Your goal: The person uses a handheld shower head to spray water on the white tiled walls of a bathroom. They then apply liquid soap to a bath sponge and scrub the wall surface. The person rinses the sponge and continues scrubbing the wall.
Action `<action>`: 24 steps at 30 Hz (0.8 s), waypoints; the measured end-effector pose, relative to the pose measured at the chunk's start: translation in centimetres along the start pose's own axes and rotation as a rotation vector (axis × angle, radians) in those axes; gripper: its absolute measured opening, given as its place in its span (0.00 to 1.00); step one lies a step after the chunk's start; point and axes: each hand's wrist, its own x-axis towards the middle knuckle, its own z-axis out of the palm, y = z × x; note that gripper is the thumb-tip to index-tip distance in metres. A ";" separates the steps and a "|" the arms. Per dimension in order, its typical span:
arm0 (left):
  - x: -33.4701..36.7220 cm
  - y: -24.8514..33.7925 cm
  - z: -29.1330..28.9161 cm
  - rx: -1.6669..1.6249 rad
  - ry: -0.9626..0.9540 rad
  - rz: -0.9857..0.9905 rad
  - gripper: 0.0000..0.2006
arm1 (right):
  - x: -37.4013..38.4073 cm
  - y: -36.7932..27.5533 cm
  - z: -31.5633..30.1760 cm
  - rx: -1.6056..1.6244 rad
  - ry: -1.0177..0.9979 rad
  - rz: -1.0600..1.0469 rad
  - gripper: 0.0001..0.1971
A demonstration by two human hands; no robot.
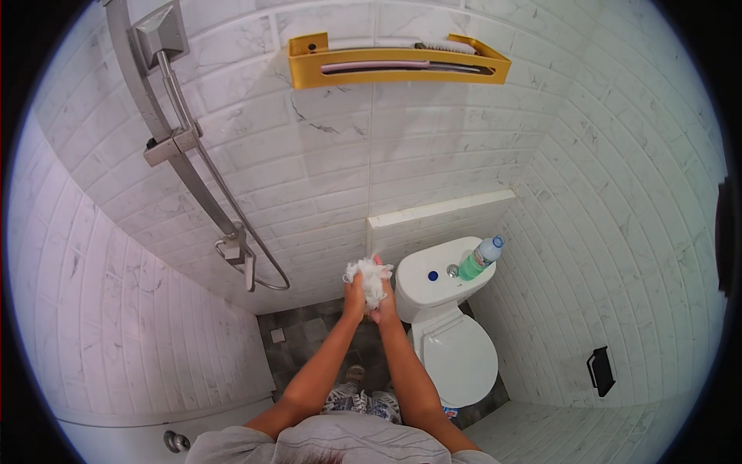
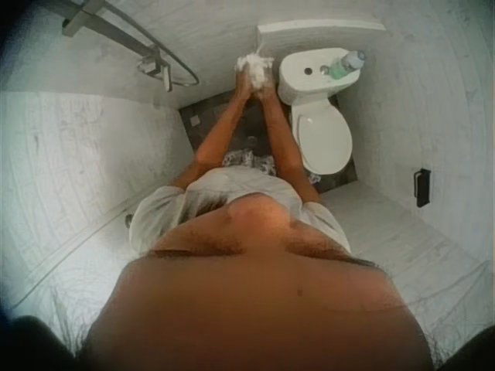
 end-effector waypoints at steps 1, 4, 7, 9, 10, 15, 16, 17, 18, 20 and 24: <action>0.6 0.4 -0.9 0.360 0.053 0.181 0.19 | 0.1 0.0 1.2 -0.148 -0.064 0.024 0.26; 3.8 -0.4 -5.3 0.745 0.074 0.389 0.21 | 0.5 1.4 2.8 -0.480 -0.128 0.109 0.29; 2.6 1.4 -4.2 -0.134 -0.098 0.035 0.23 | 2.1 3.2 2.7 -0.780 0.043 -0.158 0.17; 1.6 3.6 -5.0 -0.344 -0.173 -0.148 0.24 | 3.2 3.3 4.2 -0.711 0.165 -0.023 0.17; 1.3 4.6 -5.5 -0.448 -0.218 -0.241 0.24 | 3.6 3.5 5.0 -0.676 0.230 0.042 0.19; 2.1 6.0 -6.9 -0.749 -0.352 -0.374 0.34 | 4.7 6.2 5.0 -0.975 0.248 0.045 0.24; 3.4 4.4 -8.3 -0.741 -0.402 -0.351 0.34 | 4.5 6.8 5.5 -1.198 0.230 -0.039 0.22; 3.5 4.0 -8.2 -0.736 -0.423 -0.348 0.32 | 4.5 6.9 5.2 -1.416 0.228 -0.130 0.20; 2.9 4.8 -7.5 -0.728 -0.450 -0.348 0.30 | 4.9 6.7 4.3 -1.535 0.172 -0.232 0.18; 0.6 6.7 -5.7 -0.718 -0.430 -0.354 0.24 | 5.9 5.9 2.9 -1.754 0.158 -0.512 0.18; 0.1 8.5 -4.1 -0.540 -0.172 -0.091 0.17 | 6.2 4.7 4.0 -1.893 0.235 -0.751 0.21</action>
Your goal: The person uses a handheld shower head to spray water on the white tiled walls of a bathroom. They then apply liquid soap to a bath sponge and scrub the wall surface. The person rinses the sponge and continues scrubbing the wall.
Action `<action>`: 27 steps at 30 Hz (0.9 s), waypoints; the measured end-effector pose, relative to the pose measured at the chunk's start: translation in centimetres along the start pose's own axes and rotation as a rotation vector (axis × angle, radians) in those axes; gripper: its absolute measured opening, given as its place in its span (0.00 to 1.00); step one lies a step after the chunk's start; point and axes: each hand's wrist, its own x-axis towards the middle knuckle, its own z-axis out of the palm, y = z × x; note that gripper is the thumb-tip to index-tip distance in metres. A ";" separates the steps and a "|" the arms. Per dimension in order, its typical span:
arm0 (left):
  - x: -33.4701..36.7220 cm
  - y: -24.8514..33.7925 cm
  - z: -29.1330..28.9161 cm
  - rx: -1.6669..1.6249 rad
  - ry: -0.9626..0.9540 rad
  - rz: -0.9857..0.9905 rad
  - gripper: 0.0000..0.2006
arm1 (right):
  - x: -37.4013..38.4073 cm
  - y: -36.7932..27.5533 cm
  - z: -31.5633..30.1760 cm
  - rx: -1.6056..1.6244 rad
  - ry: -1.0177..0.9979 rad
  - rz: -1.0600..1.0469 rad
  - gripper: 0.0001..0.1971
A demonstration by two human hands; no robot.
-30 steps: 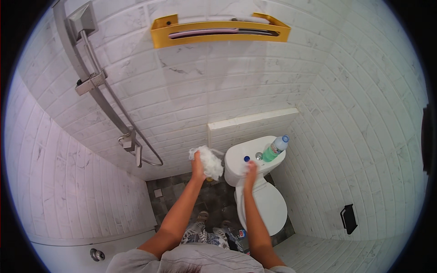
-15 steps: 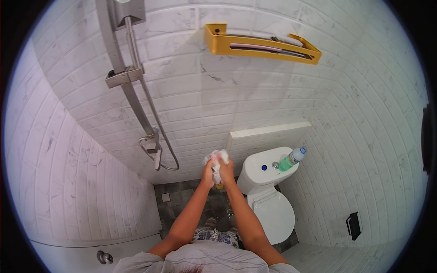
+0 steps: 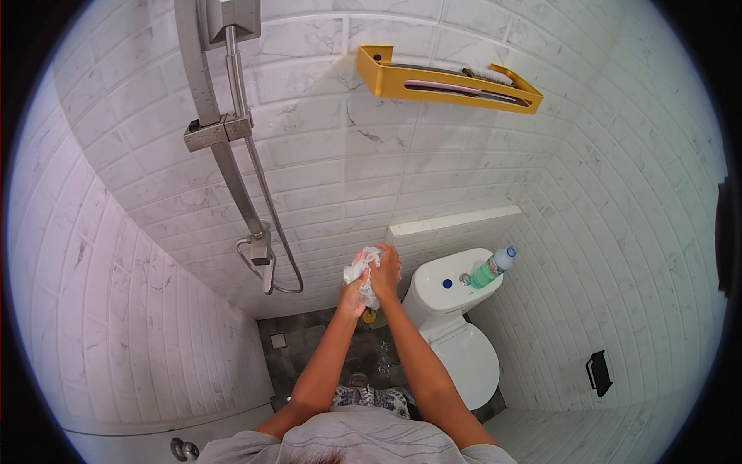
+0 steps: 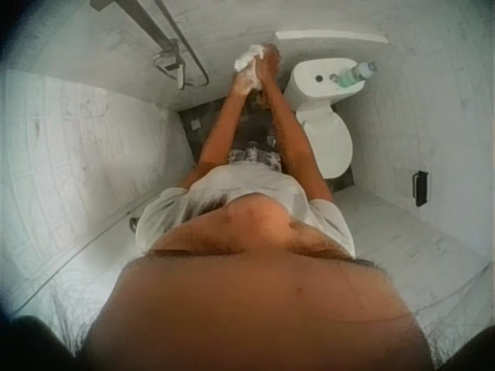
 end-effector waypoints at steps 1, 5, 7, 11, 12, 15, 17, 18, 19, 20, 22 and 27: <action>0.5 0.2 0.0 0.092 0.026 0.048 0.16 | -0.1 -0.2 0.1 0.343 -0.074 0.216 0.21; 3.1 0.4 -1.3 0.319 0.135 0.128 0.14 | -2.1 -4.0 0.4 1.149 -0.205 0.627 0.24; 3.7 1.6 -0.5 0.258 0.213 0.041 0.15 | -3.9 -5.2 0.0 1.075 -0.163 0.458 0.26; 4.9 2.0 -2.2 -0.088 0.345 -0.041 0.21 | -6.2 -5.9 0.5 0.723 -0.093 0.098 0.26; 5.0 2.2 -2.7 -0.038 0.279 -0.125 0.26 | -5.6 -5.8 0.5 0.685 -0.062 0.044 0.24; 2.9 2.2 -0.1 0.007 0.071 -0.118 0.33 | -2.9 -4.8 -0.2 0.658 0.034 0.008 0.17; 2.5 2.1 0.4 0.089 -0.013 -0.089 0.37 | -0.9 -4.5 -1.1 0.610 0.022 0.058 0.14; 2.4 1.9 0.9 0.132 -0.065 -0.080 0.39 | 0.1 -3.6 -1.3 0.546 -0.001 0.106 0.12; 2.0 1.7 1.4 0.206 -0.060 -0.060 0.40 | 0.7 -3.0 -1.4 0.483 -0.025 0.155 0.11; 1.5 1.7 2.2 0.282 -0.060 -0.038 0.41 | 1.5 -2.5 -0.9 0.468 0.125 0.094 0.09; 1.5 1.8 2.7 0.334 -0.102 -0.003 0.42 | 2.1 -1.1 -0.7 0.411 -0.021 0.273 0.13; 2.7 1.9 -0.5 0.175 -0.249 0.172 0.38 | 1.2 -3.5 1.3 0.986 -0.237 0.816 0.20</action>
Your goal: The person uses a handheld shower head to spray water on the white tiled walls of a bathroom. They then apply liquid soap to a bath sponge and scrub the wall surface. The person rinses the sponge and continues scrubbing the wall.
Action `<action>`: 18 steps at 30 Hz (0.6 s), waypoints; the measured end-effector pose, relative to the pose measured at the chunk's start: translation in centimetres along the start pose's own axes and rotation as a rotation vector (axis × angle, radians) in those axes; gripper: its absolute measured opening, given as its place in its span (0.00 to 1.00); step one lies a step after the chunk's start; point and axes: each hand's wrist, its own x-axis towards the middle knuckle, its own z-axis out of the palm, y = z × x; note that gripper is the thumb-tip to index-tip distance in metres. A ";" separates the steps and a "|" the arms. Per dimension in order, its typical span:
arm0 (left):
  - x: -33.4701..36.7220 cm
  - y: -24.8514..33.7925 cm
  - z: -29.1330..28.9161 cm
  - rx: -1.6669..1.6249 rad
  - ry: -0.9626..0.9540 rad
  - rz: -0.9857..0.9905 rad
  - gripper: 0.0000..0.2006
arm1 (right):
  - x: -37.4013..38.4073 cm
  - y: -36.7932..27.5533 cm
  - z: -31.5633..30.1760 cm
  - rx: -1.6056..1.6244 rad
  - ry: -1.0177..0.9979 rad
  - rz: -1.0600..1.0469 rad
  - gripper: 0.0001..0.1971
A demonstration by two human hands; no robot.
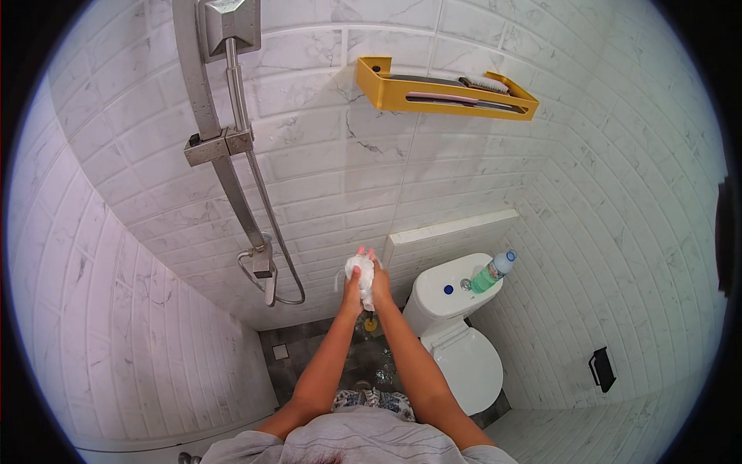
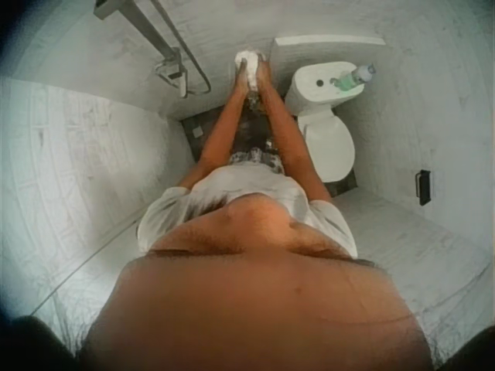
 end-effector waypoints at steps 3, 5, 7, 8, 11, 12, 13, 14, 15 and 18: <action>-0.4 0.3 0.6 0.163 0.020 -0.019 0.30 | 2.4 3.3 -1.4 0.136 -0.022 -0.036 0.20; -0.7 -0.8 1.7 0.275 0.040 0.012 0.23 | 5.9 6.8 -4.4 0.176 0.046 -0.118 0.21; 0.2 -1.6 -0.5 0.420 0.143 0.223 0.16 | 4.0 6.0 -2.1 0.092 0.087 -0.169 0.22; 0.5 -1.6 -0.7 0.348 0.245 0.184 0.14 | 2.2 4.6 -1.4 0.024 0.141 -0.196 0.23; 2.0 -0.2 -0.4 0.252 0.505 0.158 0.10 | -3.0 1.4 1.0 -0.068 0.055 -0.333 0.21; 2.6 -0.1 -0.2 0.252 0.524 0.066 0.12 | -3.4 1.4 0.6 -0.175 0.022 -0.479 0.21; 3.1 0.0 -0.1 0.254 0.543 -0.026 0.14 | -4.0 1.5 0.2 -0.285 -0.012 -0.622 0.21; 3.4 0.2 -0.5 0.261 0.567 -0.117 0.17 | -4.5 1.7 -0.1 -0.394 -0.049 -0.759 0.22; 3.9 0.0 -1.5 0.212 0.536 -0.090 0.24 | -5.2 1.5 0.0 -0.403 -0.071 -0.801 0.21; 4.0 -0.6 -1.8 -0.268 0.542 -0.231 0.24 | -6.1 1.3 -0.4 -0.434 0.014 -0.837 0.18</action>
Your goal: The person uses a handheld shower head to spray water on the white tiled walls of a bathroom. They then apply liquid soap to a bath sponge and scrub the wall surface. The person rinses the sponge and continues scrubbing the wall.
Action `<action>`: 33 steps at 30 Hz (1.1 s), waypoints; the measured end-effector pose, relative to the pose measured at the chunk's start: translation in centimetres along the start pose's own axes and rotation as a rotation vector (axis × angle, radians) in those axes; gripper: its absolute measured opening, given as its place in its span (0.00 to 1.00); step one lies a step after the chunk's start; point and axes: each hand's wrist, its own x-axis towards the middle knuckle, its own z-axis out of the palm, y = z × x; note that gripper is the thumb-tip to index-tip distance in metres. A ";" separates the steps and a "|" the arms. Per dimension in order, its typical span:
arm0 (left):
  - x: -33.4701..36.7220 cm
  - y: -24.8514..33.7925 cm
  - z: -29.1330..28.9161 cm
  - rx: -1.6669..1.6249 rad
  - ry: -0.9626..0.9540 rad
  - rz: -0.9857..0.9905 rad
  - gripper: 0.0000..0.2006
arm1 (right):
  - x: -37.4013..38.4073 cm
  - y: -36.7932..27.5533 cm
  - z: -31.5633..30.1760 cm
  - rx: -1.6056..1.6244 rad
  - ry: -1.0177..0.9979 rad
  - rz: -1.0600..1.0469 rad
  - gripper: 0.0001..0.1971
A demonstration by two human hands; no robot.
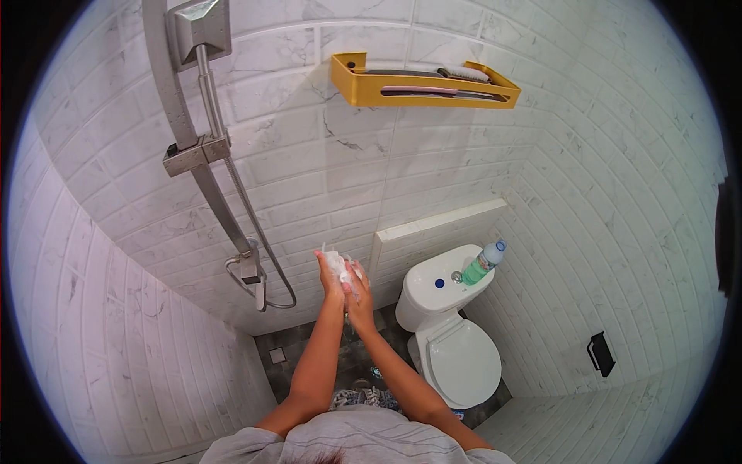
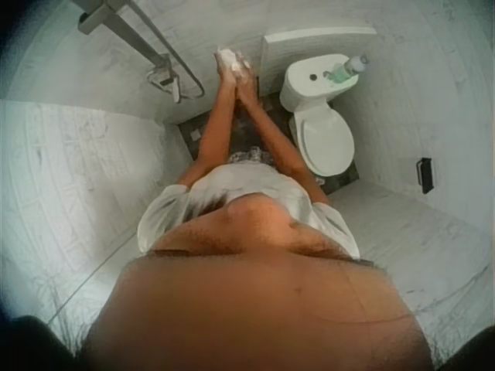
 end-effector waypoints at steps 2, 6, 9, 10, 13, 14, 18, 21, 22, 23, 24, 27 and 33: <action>-1.4 -0.7 -0.8 0.030 -0.367 -0.132 0.22 | 0.5 1.3 -0.8 0.056 0.164 0.075 0.14; -4.7 -3.9 0.6 0.287 -0.375 -0.008 0.21 | 2.1 5.4 -3.9 0.100 0.321 0.327 0.08; -5.0 -5.2 0.9 0.242 -0.225 0.121 0.21 | 3.0 5.6 -4.6 0.223 0.183 0.373 0.07; -4.3 -5.2 0.7 0.235 -0.213 0.161 0.20 | 3.1 5.0 -4.5 0.240 0.111 0.403 0.08; -1.9 -5.9 -0.3 0.217 -0.180 0.301 0.18 | 3.4 6.8 -5.8 0.390 0.057 0.561 0.13; -1.6 -5.8 -0.7 0.237 -0.111 0.285 0.19 | 3.6 7.0 -6.6 0.445 0.033 0.606 0.15; -0.6 -6.5 -1.3 0.205 0.044 0.211 0.19 | 3.8 16.8 -13.7 -0.430 -0.077 0.399 0.16; 0.2 -5.9 -3.0 0.131 -0.003 0.056 0.17 | 3.7 22.2 -18.2 -0.774 -0.230 0.274 0.12; 0.0 -5.4 -3.3 0.137 -0.020 0.042 0.15 | 3.8 23.4 -19.1 -0.938 -0.280 0.256 0.12; 0.0 -6.0 -2.8 0.150 -0.057 0.001 0.14 | 3.1 26.0 -20.8 -0.994 -0.180 0.252 0.12; -0.2 -5.6 -2.8 0.153 -0.066 -0.008 0.13 | 2.9 26.1 -20.7 -0.988 -0.169 0.240 0.12; -0.8 -5.8 -3.0 0.139 -0.026 -0.048 0.13 | 2.2 26.6 -21.3 -0.996 -0.178 0.224 0.12; -3.0 -8.3 -0.3 0.418 -0.076 -0.033 0.17 | 4.5 23.1 -24.3 -0.844 -0.321 0.158 0.13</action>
